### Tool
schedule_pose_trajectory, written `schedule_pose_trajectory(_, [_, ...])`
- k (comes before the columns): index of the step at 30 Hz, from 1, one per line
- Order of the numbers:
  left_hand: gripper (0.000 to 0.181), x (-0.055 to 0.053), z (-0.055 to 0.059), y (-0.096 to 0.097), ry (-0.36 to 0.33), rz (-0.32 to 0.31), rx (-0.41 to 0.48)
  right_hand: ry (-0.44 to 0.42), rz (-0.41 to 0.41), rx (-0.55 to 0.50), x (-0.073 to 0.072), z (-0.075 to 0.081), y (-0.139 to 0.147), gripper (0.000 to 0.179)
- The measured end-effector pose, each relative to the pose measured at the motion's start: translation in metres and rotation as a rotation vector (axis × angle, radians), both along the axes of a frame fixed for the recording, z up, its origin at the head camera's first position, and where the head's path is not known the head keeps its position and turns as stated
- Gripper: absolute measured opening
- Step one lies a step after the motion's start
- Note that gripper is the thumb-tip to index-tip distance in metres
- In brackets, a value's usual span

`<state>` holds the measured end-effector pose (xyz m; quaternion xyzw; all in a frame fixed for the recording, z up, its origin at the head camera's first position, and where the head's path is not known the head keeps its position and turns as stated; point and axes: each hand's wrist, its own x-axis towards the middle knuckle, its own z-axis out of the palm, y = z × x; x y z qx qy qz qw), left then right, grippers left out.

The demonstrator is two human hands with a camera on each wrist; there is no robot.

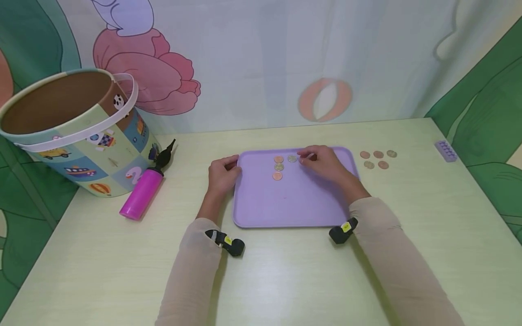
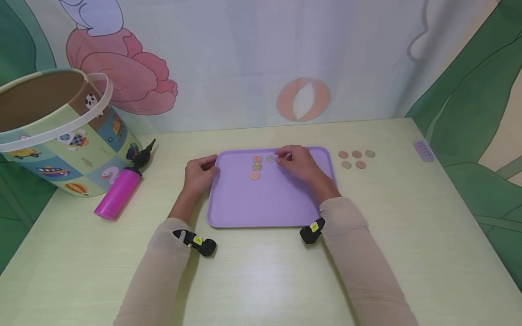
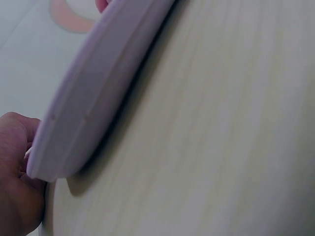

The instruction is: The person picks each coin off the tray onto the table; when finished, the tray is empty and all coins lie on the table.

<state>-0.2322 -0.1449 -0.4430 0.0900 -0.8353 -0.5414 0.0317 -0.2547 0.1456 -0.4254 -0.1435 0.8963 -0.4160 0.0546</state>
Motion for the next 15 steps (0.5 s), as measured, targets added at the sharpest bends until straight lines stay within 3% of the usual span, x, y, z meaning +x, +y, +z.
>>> schedule_pose_trajectory(8, [0.044, -0.001, -0.001, 0.0, -0.006, -0.005, -0.011, 0.091, -0.033, 0.005, -0.003, -0.012, -0.017, 0.037])
schedule_pose_trajectory(15, [0.044, -0.002, -0.004, -0.001, -0.02, -0.006, 0.003, 0.088, -0.075, 0.103, -0.004, -0.015, -0.026, 0.038])
